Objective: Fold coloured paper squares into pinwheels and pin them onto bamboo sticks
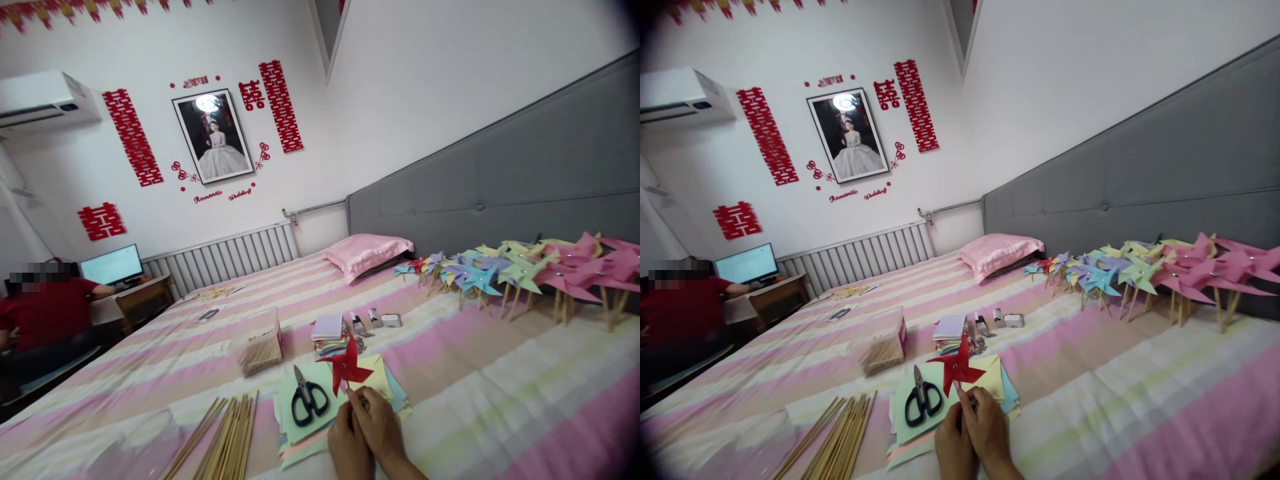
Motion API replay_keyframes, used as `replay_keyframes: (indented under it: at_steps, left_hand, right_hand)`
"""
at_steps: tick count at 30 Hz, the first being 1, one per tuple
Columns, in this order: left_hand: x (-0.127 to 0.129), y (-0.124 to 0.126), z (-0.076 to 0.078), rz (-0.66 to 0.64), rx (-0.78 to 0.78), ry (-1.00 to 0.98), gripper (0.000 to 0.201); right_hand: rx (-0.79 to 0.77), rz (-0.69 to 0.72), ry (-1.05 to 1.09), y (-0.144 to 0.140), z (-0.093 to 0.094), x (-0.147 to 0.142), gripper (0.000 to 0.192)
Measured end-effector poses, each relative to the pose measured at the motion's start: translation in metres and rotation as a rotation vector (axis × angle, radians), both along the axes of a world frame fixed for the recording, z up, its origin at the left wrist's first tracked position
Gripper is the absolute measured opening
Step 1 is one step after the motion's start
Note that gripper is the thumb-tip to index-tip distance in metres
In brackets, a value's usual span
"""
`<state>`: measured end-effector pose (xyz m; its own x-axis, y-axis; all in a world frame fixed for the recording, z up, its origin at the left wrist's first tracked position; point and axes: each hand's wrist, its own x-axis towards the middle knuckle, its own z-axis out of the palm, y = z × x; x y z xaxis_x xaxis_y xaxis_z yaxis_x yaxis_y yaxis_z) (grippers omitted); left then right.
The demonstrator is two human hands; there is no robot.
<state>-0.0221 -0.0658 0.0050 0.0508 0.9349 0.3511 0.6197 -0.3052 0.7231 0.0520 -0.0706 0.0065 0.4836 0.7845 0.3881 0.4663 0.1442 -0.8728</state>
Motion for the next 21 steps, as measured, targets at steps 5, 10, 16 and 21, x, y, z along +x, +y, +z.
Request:
replay_keyframes:
  at_steps: [5,10,16,21]
  left_hand:
    - [-0.0001,0.0007,-0.0012,0.003,0.006,0.006,0.032]
    - [-0.0003,-0.0003,-0.0011,0.007,0.018,0.007,0.032]
    - [-0.0004,-0.0010,-0.0013,0.004,0.010,0.011,0.032]
    - [0.0008,-0.0013,-0.0001,-0.004,0.001,0.002,0.032]
  right_hand:
    - [0.004,0.003,-0.004,0.0001,-0.0003,0.0000,0.038]
    - [0.006,0.003,-0.004,0.0002,-0.0002,-0.0003,0.038]
    - [0.005,0.013,-0.003,0.0005,-0.0007,-0.0002,0.037]
    - [-0.002,0.013,-0.002,0.0003,-0.0004,0.0003,0.036]
